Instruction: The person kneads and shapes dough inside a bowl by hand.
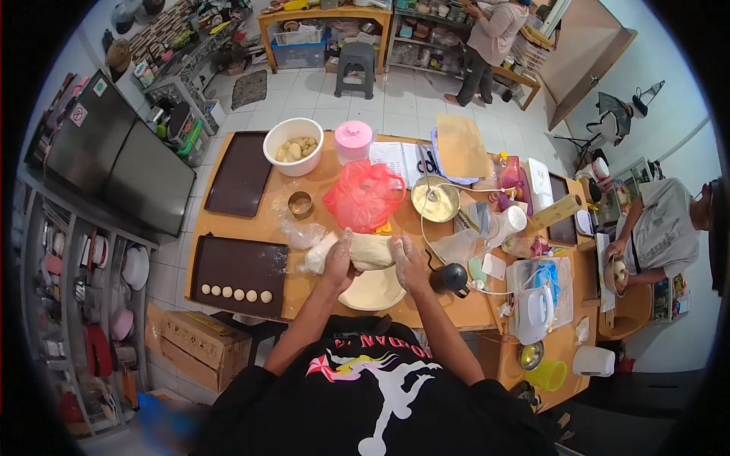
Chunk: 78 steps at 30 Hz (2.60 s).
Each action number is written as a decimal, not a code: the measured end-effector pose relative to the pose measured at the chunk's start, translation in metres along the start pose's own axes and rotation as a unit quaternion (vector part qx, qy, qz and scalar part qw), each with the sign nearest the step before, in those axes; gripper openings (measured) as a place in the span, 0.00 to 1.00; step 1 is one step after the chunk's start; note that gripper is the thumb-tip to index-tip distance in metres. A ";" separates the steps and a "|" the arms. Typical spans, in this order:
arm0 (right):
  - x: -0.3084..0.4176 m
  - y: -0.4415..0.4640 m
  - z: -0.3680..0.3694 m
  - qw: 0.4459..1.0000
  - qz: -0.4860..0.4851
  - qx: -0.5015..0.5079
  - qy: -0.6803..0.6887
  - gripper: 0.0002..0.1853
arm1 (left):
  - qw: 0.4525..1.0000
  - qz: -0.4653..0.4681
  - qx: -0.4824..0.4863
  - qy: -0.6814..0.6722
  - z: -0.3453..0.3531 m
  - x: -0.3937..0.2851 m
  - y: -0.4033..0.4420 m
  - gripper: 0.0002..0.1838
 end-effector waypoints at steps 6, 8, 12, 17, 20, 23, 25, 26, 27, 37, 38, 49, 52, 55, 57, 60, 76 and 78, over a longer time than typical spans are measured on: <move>-0.023 0.013 0.054 0.888 0.033 0.128 0.441 0.24 | 0.992 -0.040 0.107 -0.049 0.033 0.030 0.005 0.30; -0.023 0.021 0.051 0.932 -0.010 0.119 0.342 0.25 | 0.996 -0.005 0.073 -0.049 0.032 0.029 0.003 0.31; 0.018 0.018 0.030 0.987 -0.125 -0.044 -0.093 0.24 | 0.974 0.025 0.155 -0.163 0.047 0.020 0.000 0.32; 0.036 0.010 0.018 0.945 -0.120 -0.130 -0.277 0.23 | 0.977 0.022 0.151 -0.148 0.047 0.014 0.000 0.32; 0.029 0.014 0.013 0.969 -0.043 -0.040 -0.242 0.25 | 0.998 0.031 0.048 0.004 0.013 0.017 0.003 0.31; 0.012 0.018 0.024 0.988 0.040 0.054 -0.136 0.25 | 0.967 0.102 -0.157 0.171 0.009 -0.024 -0.018 0.28; 0.009 0.008 0.043 0.998 0.003 0.041 -0.057 0.22 | 0.938 0.158 -0.148 0.270 0.020 -0.044 -0.020 0.24; 0.023 0.001 0.041 0.989 -0.036 -0.032 -0.140 0.23 | 0.925 0.180 -0.128 0.310 0.022 -0.044 -0.018 0.24; 0.024 0.000 0.040 0.993 -0.012 -0.024 -0.117 0.24 | 0.909 0.199 -0.108 0.350 0.027 -0.045 -0.019 0.23; -0.007 0.012 0.013 0.996 0.042 -0.063 -0.047 0.26 | 0.862 0.208 -0.152 0.436 0.010 -0.083 -0.015 0.22; -0.005 0.010 0.011 0.997 0.042 -0.057 -0.039 0.26 | 0.853 0.214 -0.156 0.450 0.014 -0.092 -0.021 0.22; -0.031 0.005 0.052 0.855 0.111 0.097 0.497 0.22 | 0.989 0.134 0.041 -0.042 0.023 -0.036 0.005 0.23; -0.026 0.000 0.079 0.775 0.121 0.191 0.590 0.24 | 0.982 0.181 0.027 0.048 0.030 -0.038 0.006 0.26; -0.021 0.000 0.089 0.764 0.121 0.257 0.579 0.28 | 0.988 0.106 0.107 0.036 0.038 -0.019 0.009 0.29; -0.038 0.008 0.069 0.878 0.180 0.154 0.417 0.30 | 0.989 0.083 0.126 -0.003 0.036 -0.006 0.012 0.29; -0.055 0.027 0.048 0.954 0.142 0.015 0.265 0.30 | 0.986 0.125 0.030 -0.106 0.002 0.027 0.022 0.30; 0.004 0.015 0.029 0.993 -0.045 -0.063 0.085 0.20 | 0.997 0.080 0.012 0.001 0.016 0.003 0.009 0.28; 0.000 0.017 0.023 0.981 -0.057 -0.067 0.173 0.19 | 0.998 0.054 0.002 0.020 0.015 -0.002 0.006 0.27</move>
Point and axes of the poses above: each hand's wrist, its own y-axis towards the middle knuckle, its own z-axis out of the palm, x = y × z, the point moved 10 cm from there along y, towards the middle knuckle, and after that the axes turned 15 degrees about x, right-handed, at the moved point
